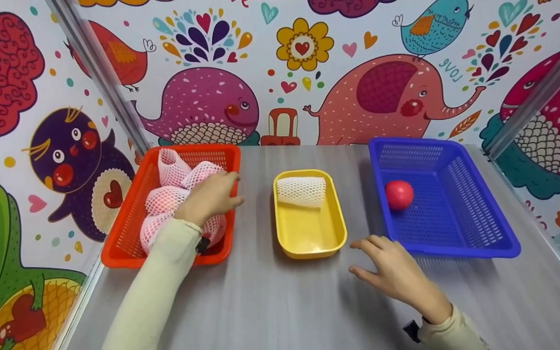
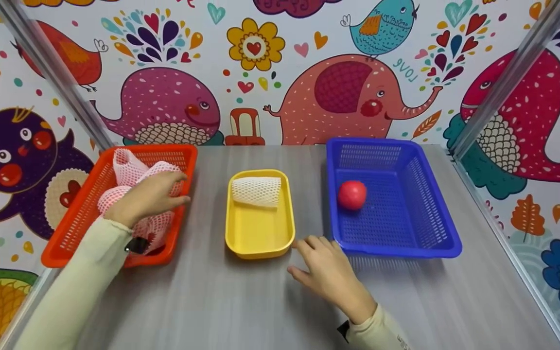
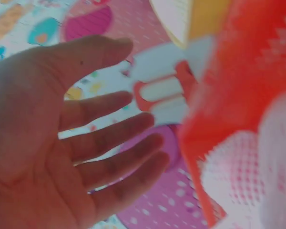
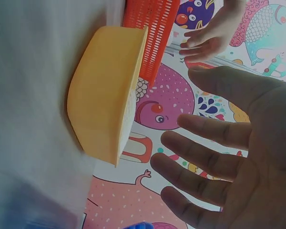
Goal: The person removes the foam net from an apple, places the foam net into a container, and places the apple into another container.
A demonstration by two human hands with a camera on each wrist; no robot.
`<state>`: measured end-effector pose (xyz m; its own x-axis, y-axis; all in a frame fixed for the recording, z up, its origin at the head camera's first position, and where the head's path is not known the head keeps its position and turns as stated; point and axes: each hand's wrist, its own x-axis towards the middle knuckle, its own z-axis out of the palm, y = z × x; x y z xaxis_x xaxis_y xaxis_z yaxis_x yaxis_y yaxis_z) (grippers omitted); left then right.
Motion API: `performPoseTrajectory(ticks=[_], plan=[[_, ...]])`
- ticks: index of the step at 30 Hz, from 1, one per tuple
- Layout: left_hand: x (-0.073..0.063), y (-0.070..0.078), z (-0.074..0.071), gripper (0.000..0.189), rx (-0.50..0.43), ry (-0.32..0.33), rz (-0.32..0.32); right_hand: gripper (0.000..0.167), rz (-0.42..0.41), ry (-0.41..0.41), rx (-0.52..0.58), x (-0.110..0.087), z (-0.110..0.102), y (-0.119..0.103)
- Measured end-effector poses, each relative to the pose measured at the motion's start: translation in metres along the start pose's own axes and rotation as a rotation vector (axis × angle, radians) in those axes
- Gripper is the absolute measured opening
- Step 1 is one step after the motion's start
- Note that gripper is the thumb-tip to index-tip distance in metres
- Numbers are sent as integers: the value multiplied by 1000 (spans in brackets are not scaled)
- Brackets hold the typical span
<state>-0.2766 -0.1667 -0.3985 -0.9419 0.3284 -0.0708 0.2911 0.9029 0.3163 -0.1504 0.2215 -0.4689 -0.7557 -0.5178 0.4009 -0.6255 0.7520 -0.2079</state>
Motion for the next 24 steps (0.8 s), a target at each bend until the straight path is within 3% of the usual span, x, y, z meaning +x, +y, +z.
performPoseTrajectory(ticks=[10,15,24], plan=[[43,-52,0,75,44,60,-150,41,13,-26,17,-3,5,-4],[60,-69,3,79,21,14,-207,40,28,-36,29,-5,7,-4],[74,-88,19,83,19,-94,-274,40,33,-49,38,-9,12,-4]])
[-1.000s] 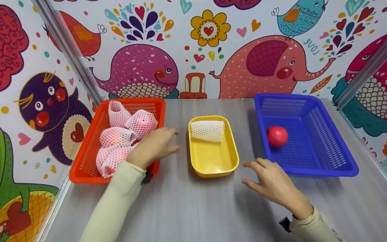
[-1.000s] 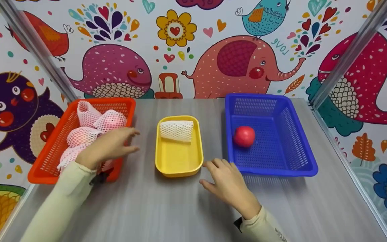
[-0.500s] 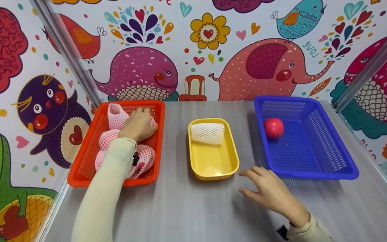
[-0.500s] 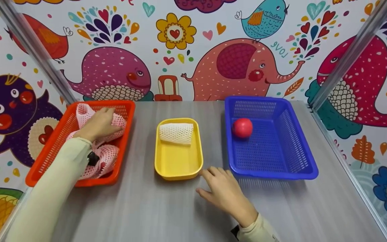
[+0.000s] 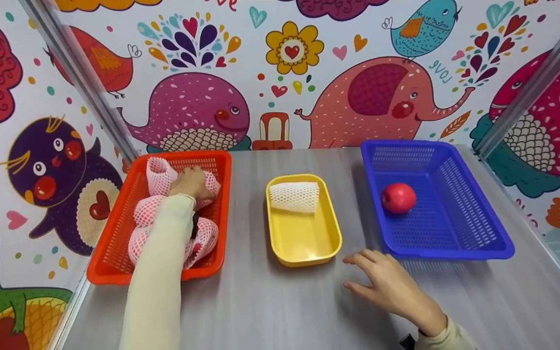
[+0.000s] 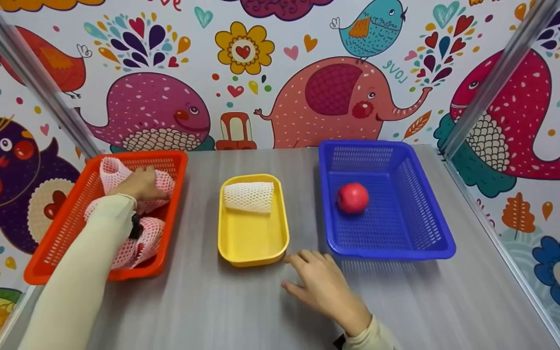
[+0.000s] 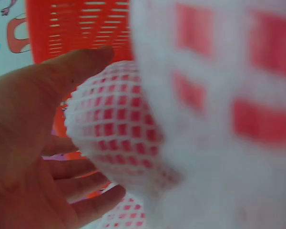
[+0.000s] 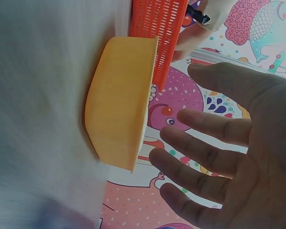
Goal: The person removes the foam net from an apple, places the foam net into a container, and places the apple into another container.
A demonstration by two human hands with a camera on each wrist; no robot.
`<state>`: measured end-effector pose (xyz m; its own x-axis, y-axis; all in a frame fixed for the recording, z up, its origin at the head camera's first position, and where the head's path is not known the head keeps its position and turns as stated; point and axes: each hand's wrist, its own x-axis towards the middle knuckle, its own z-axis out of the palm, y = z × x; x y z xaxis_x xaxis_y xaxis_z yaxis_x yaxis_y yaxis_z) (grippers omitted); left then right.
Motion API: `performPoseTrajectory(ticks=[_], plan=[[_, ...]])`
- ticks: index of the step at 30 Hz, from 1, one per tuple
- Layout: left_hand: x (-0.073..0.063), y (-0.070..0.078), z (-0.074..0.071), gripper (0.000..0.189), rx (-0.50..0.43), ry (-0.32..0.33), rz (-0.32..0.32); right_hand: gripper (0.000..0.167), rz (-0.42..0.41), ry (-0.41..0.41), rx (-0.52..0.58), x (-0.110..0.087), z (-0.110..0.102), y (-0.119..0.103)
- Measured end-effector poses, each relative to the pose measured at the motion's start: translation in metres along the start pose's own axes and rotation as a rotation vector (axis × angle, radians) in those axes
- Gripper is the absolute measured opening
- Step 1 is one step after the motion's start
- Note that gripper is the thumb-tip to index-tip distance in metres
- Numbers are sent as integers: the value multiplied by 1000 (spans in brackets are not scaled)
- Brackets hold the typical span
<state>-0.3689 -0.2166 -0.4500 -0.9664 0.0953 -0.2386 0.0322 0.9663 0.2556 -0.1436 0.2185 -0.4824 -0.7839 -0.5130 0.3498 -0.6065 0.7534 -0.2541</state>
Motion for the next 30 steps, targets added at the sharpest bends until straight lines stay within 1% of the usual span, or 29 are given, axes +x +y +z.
performPoseTrajectory(ticks=[4,7,9,12,15,18,21,24,26,28,30], plan=[[5,-5,3,91,20,-15,-24,39,8,-27,15,-2,3,-1],[7,-4,2,98,48,-12,-30,39,12,-45,29,-3,5,-1],[7,-1,-1,97,70,-11,-29,39,16,-55,34,-3,5,-1],[7,4,-2,89,73,-41,-45,40,21,-63,39,-4,6,0],[7,7,-2,83,27,-87,-84,40,24,-64,42,-4,7,1],[6,6,-2,84,-11,-99,-97,39,21,-64,51,-5,7,2],[7,3,-1,87,-29,-81,-77,38,25,-73,68,-6,7,2],[9,1,-2,85,-30,-38,-46,38,25,-87,83,-6,5,3],[5,1,-4,93,-82,-36,-53,38,23,-87,86,-7,4,3],[0,4,-8,97,-107,-37,-57,38,17,-75,79,-6,2,3],[-6,11,-16,99,-115,-42,-57,38,7,-56,70,-5,1,3]])
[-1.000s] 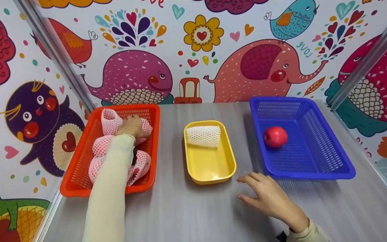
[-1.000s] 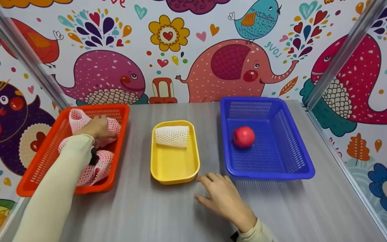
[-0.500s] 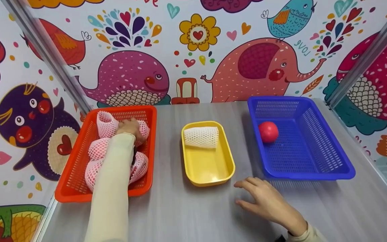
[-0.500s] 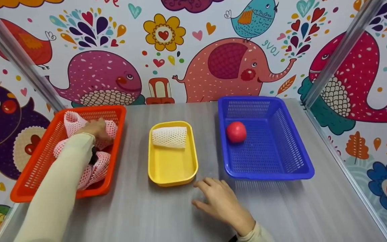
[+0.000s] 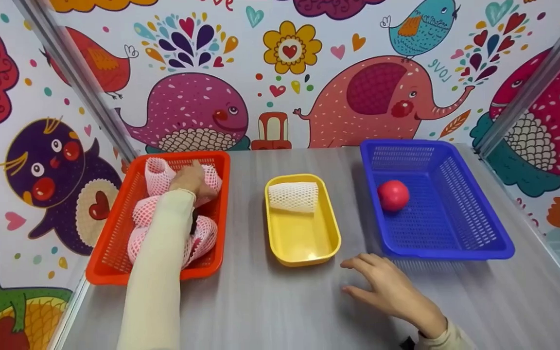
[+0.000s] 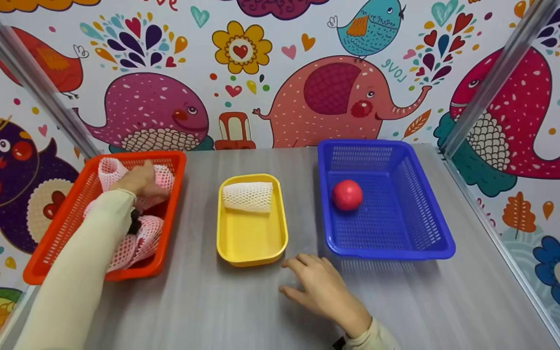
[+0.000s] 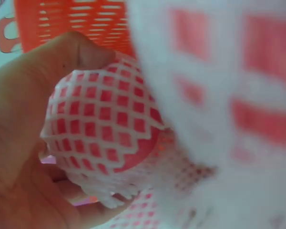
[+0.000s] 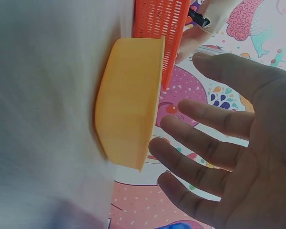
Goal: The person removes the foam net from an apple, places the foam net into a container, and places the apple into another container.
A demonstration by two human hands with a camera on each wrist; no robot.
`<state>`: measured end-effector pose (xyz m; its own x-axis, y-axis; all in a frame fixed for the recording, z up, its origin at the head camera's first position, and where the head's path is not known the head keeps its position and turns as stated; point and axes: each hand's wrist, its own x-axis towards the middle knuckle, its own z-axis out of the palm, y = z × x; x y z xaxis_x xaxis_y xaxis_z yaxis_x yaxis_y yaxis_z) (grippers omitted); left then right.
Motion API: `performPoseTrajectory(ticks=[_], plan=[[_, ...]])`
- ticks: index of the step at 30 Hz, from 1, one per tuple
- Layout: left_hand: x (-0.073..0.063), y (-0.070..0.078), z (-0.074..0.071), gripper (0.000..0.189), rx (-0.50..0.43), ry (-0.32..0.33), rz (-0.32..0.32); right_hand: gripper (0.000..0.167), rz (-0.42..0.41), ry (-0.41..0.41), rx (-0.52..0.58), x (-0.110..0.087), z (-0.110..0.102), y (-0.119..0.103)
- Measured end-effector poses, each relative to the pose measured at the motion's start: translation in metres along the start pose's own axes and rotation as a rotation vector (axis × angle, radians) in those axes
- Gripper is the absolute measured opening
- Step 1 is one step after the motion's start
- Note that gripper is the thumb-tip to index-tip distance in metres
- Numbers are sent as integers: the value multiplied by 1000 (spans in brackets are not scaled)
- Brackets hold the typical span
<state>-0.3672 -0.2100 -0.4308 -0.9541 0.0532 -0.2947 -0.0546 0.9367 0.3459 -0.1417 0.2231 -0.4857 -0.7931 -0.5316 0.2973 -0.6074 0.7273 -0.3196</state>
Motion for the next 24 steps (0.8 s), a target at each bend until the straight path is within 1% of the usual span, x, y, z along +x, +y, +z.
performPoseTrajectory(ticks=[1,2,4,6,9,11,13,14,16,20,22,24], plan=[[-4,4,-4,101,0,-4,1,39,-5,8,-5,0,-1,-1],[-9,7,-9,101,34,5,19,39,-12,16,-9,1,-2,-1],[-18,15,-18,103,66,17,43,39,-25,27,-10,1,-3,-3],[-29,22,-26,105,67,30,73,39,-33,32,-9,0,-3,-5],[-47,31,-30,109,79,65,137,39,-52,42,-2,-3,-3,-8],[-58,39,-30,108,98,103,198,39,-54,51,0,-5,-3,-8],[-68,47,-27,107,116,135,262,38,-55,57,7,-7,-3,-8],[-75,52,-25,109,116,141,283,38,-49,55,11,-8,-3,-8],[-87,60,-17,109,87,144,334,37,-40,52,15,-11,-4,-7],[-110,73,5,104,40,126,425,36,-28,39,10,-14,-4,-8],[-120,78,19,98,50,125,481,36,-27,34,8,-14,-5,-9],[-131,82,31,96,69,121,530,36,-25,27,11,-13,-5,-11]])
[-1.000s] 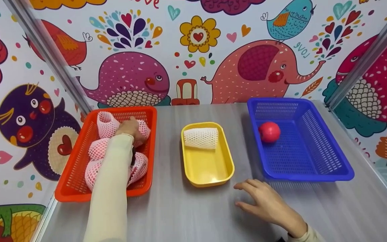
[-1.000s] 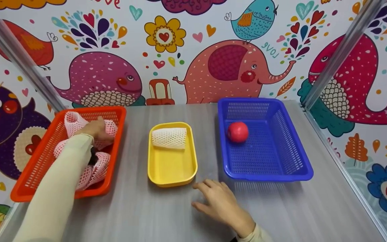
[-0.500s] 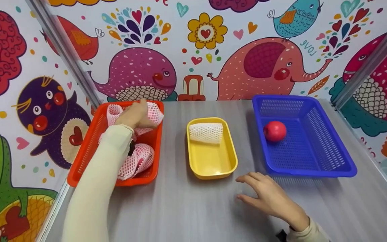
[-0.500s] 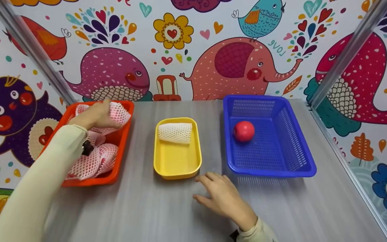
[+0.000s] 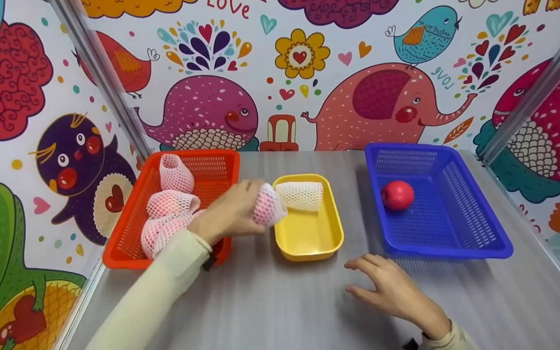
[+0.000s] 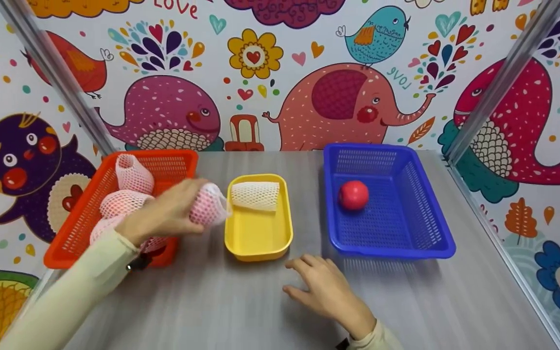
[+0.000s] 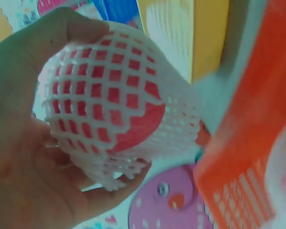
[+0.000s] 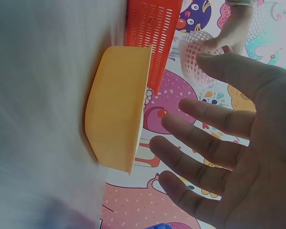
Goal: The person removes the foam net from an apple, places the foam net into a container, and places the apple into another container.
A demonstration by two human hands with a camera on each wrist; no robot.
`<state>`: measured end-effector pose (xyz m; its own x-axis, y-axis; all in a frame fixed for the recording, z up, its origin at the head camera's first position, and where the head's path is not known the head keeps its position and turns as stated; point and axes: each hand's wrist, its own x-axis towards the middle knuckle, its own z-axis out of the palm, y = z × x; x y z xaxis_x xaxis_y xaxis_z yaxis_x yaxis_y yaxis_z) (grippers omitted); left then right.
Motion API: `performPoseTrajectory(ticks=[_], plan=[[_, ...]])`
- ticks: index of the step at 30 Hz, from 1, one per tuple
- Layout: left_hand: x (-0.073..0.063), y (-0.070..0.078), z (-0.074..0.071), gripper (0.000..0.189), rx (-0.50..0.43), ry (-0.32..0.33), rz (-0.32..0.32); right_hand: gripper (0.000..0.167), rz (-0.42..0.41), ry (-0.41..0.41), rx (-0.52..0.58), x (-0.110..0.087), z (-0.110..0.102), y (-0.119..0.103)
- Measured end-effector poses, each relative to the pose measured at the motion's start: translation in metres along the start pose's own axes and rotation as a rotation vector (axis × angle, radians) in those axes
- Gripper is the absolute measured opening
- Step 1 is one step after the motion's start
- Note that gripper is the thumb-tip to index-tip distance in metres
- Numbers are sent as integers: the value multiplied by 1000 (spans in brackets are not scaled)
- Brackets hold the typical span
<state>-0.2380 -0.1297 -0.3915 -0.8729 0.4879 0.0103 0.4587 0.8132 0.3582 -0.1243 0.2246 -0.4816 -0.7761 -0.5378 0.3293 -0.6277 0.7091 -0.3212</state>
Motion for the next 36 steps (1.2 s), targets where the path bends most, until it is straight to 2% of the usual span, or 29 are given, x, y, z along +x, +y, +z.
performPoseTrajectory(ticks=[5,12,16,20,23,27,32,36], plan=[[-14,20,25,97,-1,-30,108,35,-5,9,7,0,1,0],[-30,47,62,104,23,-102,214,35,-9,8,14,2,3,0],[-36,57,89,105,116,-110,303,35,-21,-4,17,4,6,-2],[-40,59,116,105,178,-117,368,35,-37,1,31,4,11,-2],[-41,58,129,105,180,-140,373,34,-48,9,53,3,15,-2],[-42,56,139,102,190,-166,371,34,-63,0,77,0,21,-1],[-41,53,144,103,178,-183,339,31,-84,29,100,-1,30,0],[-42,52,146,106,146,-182,309,27,-134,34,157,2,41,-1]])
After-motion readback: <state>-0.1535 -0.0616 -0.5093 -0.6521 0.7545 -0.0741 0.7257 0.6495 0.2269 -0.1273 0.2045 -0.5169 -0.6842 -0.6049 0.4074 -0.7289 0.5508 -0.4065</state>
